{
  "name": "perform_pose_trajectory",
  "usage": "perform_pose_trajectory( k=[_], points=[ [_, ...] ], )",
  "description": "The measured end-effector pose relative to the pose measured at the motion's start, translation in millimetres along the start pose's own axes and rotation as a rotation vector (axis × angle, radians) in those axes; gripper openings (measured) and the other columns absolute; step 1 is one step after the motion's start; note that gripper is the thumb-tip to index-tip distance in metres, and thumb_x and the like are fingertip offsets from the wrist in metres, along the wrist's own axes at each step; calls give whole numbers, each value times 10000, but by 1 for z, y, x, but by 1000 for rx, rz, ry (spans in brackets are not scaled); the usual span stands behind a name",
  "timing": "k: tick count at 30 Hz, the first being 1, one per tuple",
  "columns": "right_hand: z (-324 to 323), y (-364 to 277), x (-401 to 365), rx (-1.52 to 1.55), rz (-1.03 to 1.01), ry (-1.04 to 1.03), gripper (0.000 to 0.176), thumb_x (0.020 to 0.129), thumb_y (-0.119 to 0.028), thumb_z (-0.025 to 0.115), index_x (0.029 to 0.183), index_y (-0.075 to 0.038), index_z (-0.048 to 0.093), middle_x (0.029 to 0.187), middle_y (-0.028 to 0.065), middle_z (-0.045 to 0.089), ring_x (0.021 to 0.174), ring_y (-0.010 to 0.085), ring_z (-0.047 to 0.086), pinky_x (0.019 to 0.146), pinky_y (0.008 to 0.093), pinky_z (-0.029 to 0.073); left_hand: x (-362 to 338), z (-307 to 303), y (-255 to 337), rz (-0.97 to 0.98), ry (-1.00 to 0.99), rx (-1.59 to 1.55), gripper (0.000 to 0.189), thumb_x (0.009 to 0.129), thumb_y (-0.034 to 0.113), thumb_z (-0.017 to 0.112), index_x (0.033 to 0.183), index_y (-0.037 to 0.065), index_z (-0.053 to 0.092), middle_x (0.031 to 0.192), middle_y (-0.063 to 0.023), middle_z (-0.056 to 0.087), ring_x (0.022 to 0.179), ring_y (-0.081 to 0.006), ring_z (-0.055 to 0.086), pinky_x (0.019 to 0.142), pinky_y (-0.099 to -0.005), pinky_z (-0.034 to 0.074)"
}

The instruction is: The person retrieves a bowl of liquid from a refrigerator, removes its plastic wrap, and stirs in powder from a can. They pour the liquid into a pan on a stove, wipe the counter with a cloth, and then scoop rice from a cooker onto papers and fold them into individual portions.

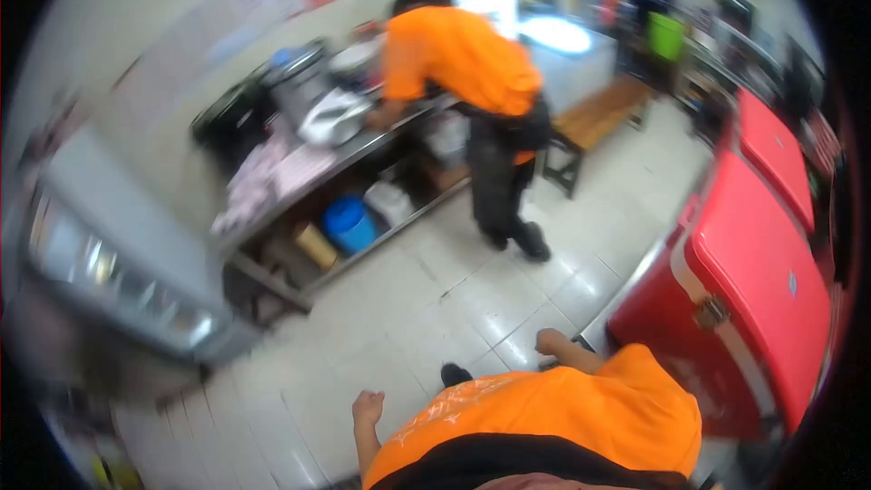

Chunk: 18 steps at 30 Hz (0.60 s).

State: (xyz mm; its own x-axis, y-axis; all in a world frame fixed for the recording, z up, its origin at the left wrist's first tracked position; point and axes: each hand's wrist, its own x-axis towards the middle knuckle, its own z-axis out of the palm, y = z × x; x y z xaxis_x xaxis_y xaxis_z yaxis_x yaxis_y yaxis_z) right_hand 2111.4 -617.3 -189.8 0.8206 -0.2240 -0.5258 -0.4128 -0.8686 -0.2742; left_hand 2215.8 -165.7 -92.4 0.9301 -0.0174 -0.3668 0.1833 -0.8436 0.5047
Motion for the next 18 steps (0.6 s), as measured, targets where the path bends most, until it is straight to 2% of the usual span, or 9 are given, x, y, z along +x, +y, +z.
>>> perform_pose_trajectory(
  k=[2, 3, 4, 5, 7, 10, 13, 16, 18],
  points=[
    [-2, 19, -4, 58, 266, 40, 179, 729, -177, 552, 826, -100, 682, 854, 142, 648, 803, 301, 624, 676, 434, 490, 69, -5, 0, 145, -23, 1, 338, 794, 303, 579, 892, -20, 600, 898, -217, 620, 860, -353, 593, 745, -410, 466],
    [23, 40, 30, 124, 394, -77, 201, 687, -147, 596, 854, -78, 684, 935, 151, 645, 855, 307, 625, 708, 428, 498, 104, -10, 1, 211, -115, 119, 314, 792, 273, 577, 882, -27, 593, 870, -211, 621, 834, -359, 593, 727, -425, 468],
    [-21, 3, 5, 199, 382, 45, 188, 680, -162, 605, 819, -61, 682, 918, 154, 646, 839, 320, 622, 701, 426, 501, 180, 31, -61, 420, -57, -19, 314, 790, 297, 572, 861, -7, 600, 837, -207, 619, 813, -356, 593, 713, -443, 466],
    [-29, -3, 9, 257, 359, 88, 207, 674, -185, 607, 798, -33, 672, 888, 170, 645, 826, 346, 616, 699, 425, 499, 221, 36, 5, 554, -172, 41, 314, 790, 297, 572, 861, -7, 600, 837, -207, 619, 813, -356, 593, 713, -443, 466],
    [-46, -16, 18, 422, 377, 284, 240, 692, -187, 568, 793, 15, 650, 865, 211, 632, 836, 382, 604, 751, 430, 482, 301, 69, 79, 798, -345, 205, 321, 793, 308, 563, 872, -1, 602, 847, -205, 619, 816, -357, 592, 718, -444, 465],
    [-54, -28, 28, 581, 513, 329, 270, 712, -196, 548, 821, 32, 645, 899, 220, 627, 880, 378, 597, 787, 424, 473, 364, 89, 135, 970, -429, 363, 332, 797, 324, 551, 887, 9, 606, 862, -202, 619, 820, -359, 592, 725, -446, 462],
    [-26, -12, 42, 471, 504, 94, 298, 706, -189, 532, 855, 40, 651, 916, 222, 626, 890, 366, 600, 785, 414, 476, 398, 113, 185, 1091, -464, 470, 344, 802, 341, 538, 902, 19, 609, 878, -199, 619, 824, -360, 591, 732, -447, 460],
    [-60, -21, 11, 491, 586, -101, 282, 705, -157, 529, 887, 16, 658, 966, 202, 624, 916, 339, 601, 796, 389, 474, 428, 129, 224, 1172, -463, 571, 357, 806, 357, 526, 917, 29, 613, 893, -196, 620, 829, -361, 590, 739, -449, 458],
    [-21, 6, 37, 497, 657, 21, 272, 711, -154, 541, 905, -9, 664, 995, 187, 621, 937, 327, 595, 799, 388, 473, 444, 128, 252, 1212, -451, 640, 366, 809, 368, 518, 927, 36, 615, 903, -193, 620, 832, -362, 590, 744, -450, 456]
  ],
)
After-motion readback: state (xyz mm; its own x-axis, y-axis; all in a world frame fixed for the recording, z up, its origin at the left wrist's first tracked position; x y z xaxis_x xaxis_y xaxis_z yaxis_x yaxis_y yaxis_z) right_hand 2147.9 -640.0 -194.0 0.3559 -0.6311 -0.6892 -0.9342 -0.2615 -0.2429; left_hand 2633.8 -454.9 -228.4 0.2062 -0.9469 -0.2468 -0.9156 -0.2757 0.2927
